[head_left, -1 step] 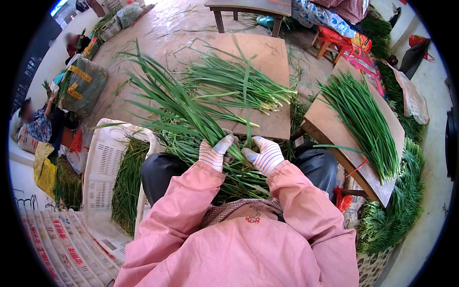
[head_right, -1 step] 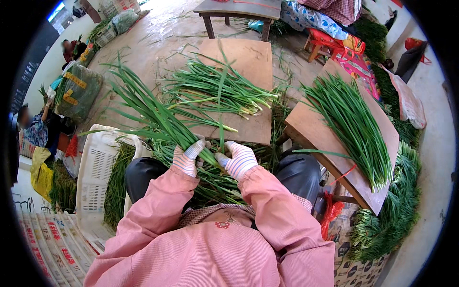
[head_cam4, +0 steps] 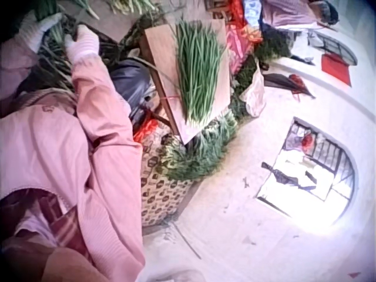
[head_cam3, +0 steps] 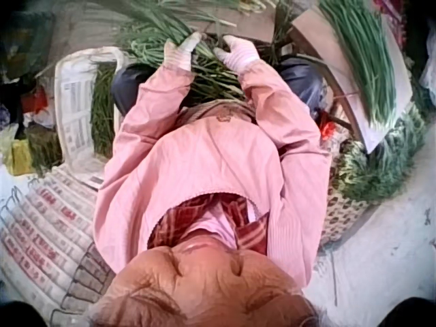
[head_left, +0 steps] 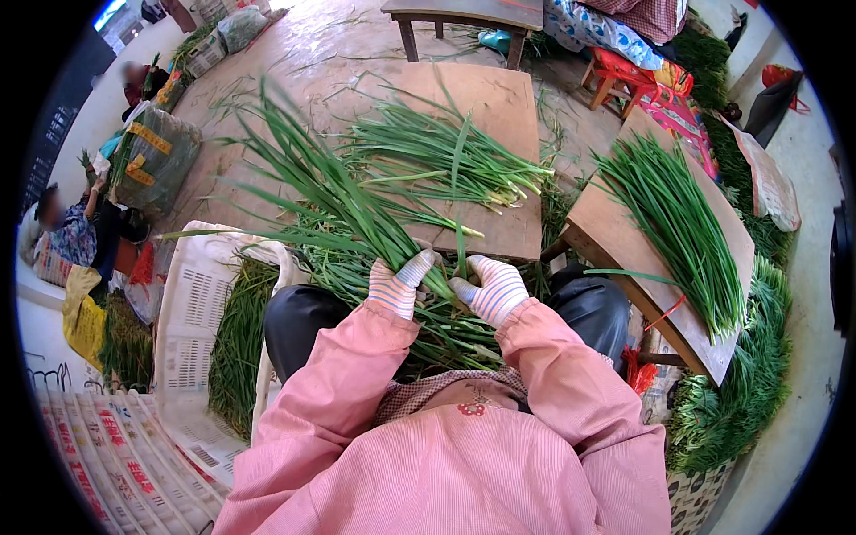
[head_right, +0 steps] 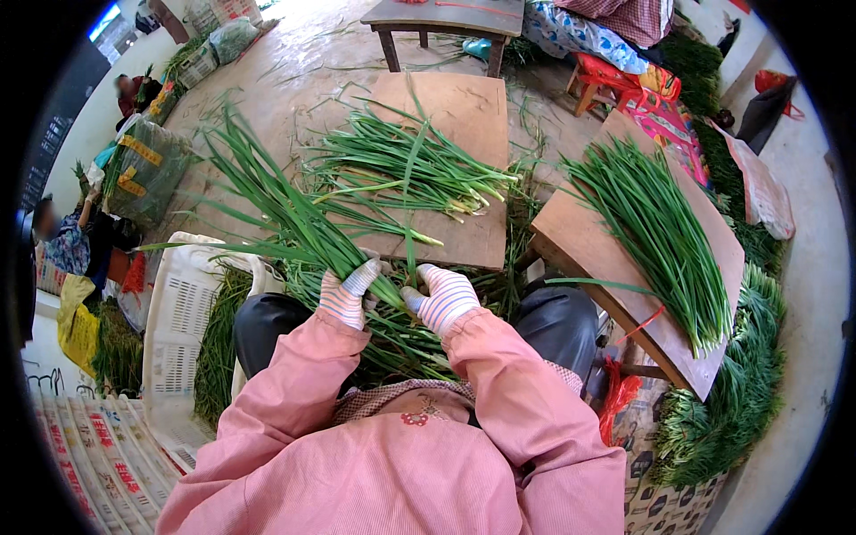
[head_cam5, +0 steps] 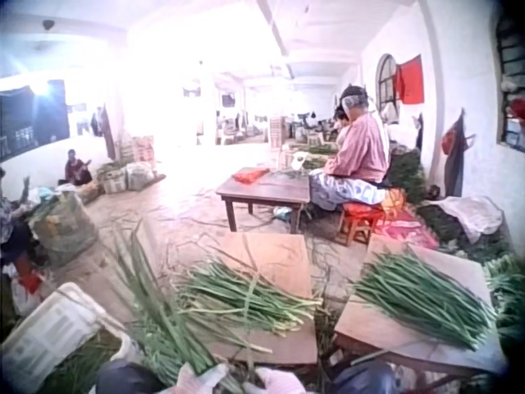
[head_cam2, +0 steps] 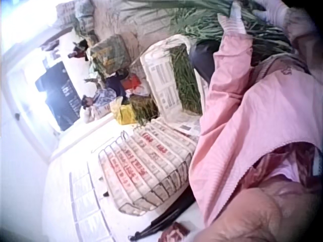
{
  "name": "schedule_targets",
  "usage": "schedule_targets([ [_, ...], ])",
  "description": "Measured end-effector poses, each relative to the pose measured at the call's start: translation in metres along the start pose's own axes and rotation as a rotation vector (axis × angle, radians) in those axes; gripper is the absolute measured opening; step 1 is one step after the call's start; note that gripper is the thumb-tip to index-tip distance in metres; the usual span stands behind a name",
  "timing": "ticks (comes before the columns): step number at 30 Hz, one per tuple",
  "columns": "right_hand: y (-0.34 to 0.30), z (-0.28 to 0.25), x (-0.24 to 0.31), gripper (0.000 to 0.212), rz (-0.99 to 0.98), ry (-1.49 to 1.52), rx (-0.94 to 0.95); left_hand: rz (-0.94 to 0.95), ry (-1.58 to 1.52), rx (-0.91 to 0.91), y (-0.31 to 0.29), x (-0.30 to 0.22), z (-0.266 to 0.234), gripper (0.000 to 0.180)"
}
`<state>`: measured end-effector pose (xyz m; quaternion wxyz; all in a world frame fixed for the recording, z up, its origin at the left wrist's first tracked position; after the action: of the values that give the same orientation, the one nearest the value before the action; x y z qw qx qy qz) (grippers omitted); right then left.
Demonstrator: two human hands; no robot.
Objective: The person bundles green onions by hand, securing them with red rubber bands and placing the bundles into a white plastic crate.
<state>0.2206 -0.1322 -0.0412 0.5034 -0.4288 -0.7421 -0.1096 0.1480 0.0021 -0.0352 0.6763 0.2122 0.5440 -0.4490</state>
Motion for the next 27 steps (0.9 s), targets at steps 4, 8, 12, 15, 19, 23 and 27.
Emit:
schedule_targets([
  [4,-0.005,-0.004,0.006,0.032,-0.064,-0.346,0.031,-0.033,0.126,-0.041,-0.005,-0.004,-0.005,0.024],
  [8,-0.013,-0.003,-0.031,0.037,0.039,-0.633,0.179,-0.049,0.159,-0.069,-0.007,0.001,-0.012,0.025],
  [12,-0.037,-0.030,-0.080,0.043,0.302,-0.720,0.397,0.053,0.172,-0.042,0.027,-0.026,-0.038,0.027],
  [15,-0.037,-0.057,-0.014,0.061,0.026,-0.473,-0.048,-0.044,0.271,-0.053,0.037,-0.016,-0.033,0.028],
  [19,-0.020,-0.006,0.022,0.060,-0.211,-0.371,-0.025,-0.292,0.248,-0.023,0.040,0.022,0.008,0.033],
  [23,-0.021,0.014,-0.044,0.034,0.133,0.402,0.214,-0.482,0.086,0.065,0.021,0.057,0.015,0.035],
  [27,-0.043,0.041,-0.042,0.028,0.378,0.684,0.520,-0.584,-0.039,0.218,-0.002,0.086,0.007,0.036],
])
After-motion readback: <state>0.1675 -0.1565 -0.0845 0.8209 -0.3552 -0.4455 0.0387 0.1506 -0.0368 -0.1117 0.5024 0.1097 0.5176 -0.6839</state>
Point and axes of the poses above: each hand's wrist, its own y-axis towards the middle knuckle, its own z-axis out of the palm, x = y × z, the point moved 8 cm from there along y, towards the middle knuckle, and after that the axes turned 4 degrees about z, right-handed, at the moved point
